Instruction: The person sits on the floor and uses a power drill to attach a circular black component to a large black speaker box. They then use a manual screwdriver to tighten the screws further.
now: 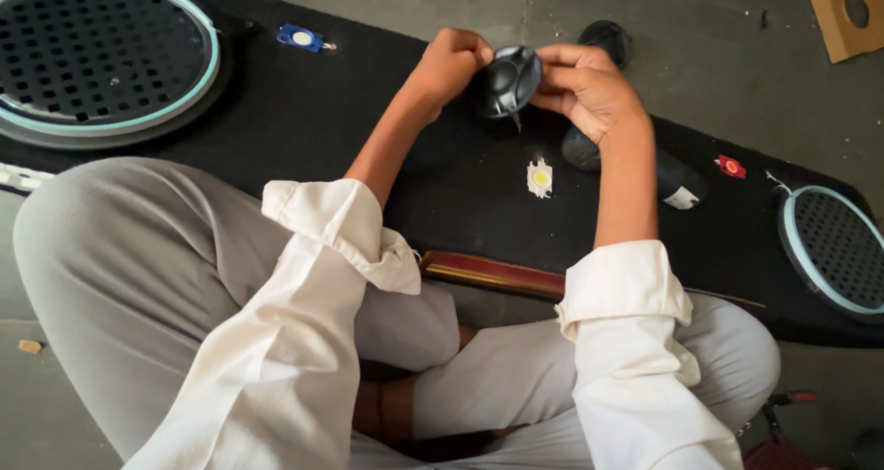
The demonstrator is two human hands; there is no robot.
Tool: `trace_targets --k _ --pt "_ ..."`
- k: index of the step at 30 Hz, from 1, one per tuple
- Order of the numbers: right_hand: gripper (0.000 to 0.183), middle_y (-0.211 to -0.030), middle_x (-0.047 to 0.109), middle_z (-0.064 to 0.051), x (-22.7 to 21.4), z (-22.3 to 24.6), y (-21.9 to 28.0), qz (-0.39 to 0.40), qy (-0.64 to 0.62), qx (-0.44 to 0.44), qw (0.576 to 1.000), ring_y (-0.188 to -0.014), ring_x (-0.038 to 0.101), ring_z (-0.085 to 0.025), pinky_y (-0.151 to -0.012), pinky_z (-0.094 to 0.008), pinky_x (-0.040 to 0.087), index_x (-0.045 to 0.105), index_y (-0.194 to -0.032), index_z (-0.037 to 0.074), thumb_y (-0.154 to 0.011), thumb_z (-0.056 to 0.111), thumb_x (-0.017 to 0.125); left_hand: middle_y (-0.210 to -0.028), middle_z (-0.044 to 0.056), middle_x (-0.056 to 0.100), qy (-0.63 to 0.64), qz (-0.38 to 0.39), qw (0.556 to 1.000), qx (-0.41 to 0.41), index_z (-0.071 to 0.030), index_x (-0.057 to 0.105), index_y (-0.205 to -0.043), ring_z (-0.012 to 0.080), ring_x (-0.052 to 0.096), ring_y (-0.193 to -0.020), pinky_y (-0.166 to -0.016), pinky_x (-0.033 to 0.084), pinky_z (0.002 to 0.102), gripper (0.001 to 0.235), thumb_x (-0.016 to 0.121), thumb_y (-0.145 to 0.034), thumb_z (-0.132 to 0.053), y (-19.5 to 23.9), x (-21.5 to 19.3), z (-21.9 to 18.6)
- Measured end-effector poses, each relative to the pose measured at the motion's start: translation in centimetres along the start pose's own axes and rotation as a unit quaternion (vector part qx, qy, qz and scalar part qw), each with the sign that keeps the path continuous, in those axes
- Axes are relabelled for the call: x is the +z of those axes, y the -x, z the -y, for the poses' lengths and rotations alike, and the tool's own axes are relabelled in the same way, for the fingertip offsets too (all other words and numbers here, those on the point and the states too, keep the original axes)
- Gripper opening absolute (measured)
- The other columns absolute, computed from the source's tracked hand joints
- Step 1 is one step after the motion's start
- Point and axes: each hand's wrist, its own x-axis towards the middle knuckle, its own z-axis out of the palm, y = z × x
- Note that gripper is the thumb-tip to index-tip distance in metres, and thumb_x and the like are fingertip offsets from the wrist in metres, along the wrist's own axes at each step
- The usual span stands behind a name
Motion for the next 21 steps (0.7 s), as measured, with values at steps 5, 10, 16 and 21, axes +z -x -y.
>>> trace_targets --k 5,10,16,21 --pt "0.007 -0.098 0.072 -0.005 2.0 1.3 0.1 0.001 0.035 -0.074 0.997 -0.089 0.071 -0.013 -0.082 -0.03 0.063 0.07 -0.107 0.003 -0.104 0.009 0.067 -0.075 0.001 0.063 0.181 0.073 0.975 -0.109 -0.007 0.068 -0.096 0.0114 0.054 -0.062 -0.058 0.045 0.029 0.027 0.045 -0.101 -0.02 0.3 0.5 -0.1" --pt "0.007 -0.086 0.074 -0.004 4.7 2.3 -0.1 -0.058 0.194 -0.148 0.968 -0.073 0.073 -0.011 -0.067 -0.027 0.062 0.07 -0.096 0.003 -0.101 0.008 0.068 -0.077 0.001 0.061 0.294 0.105 0.932 -0.184 -0.011 0.066 -0.093 0.0109 0.052 -0.061 -0.056 0.044 0.03 0.037 0.036 -0.105 -0.028 0.3 1.7 0.5" --pt "0.013 -0.071 0.071 -0.007 6.8 3.3 0.4 -0.142 0.42 -0.27 0.854 -0.06 0.069 -0.013 -0.055 -0.028 0.051 0.069 -0.09 -0.001 -0.099 0.008 0.072 -0.074 0.005 0.063 0.433 0.282 0.845 -0.138 -0.008 0.065 -0.091 0.014 0.055 -0.06 -0.046 0.036 0.028 0.043 0.043 -0.108 -0.041 1.0 0.8 -0.9" --pt "0.011 -0.075 0.074 -0.008 7.6 3.6 1.0 -0.161 0.484 -0.323 0.797 -0.064 0.073 -0.017 -0.058 -0.031 0.053 0.071 -0.09 0.002 -0.095 0.01 0.077 -0.071 0.007 0.068 0.417 0.231 0.866 -0.15 -0.008 0.068 -0.089 0.0177 0.067 -0.062 -0.048 0.046 0.031 0.071 0.039 -0.088 -0.072 2.2 0.6 -3.1"
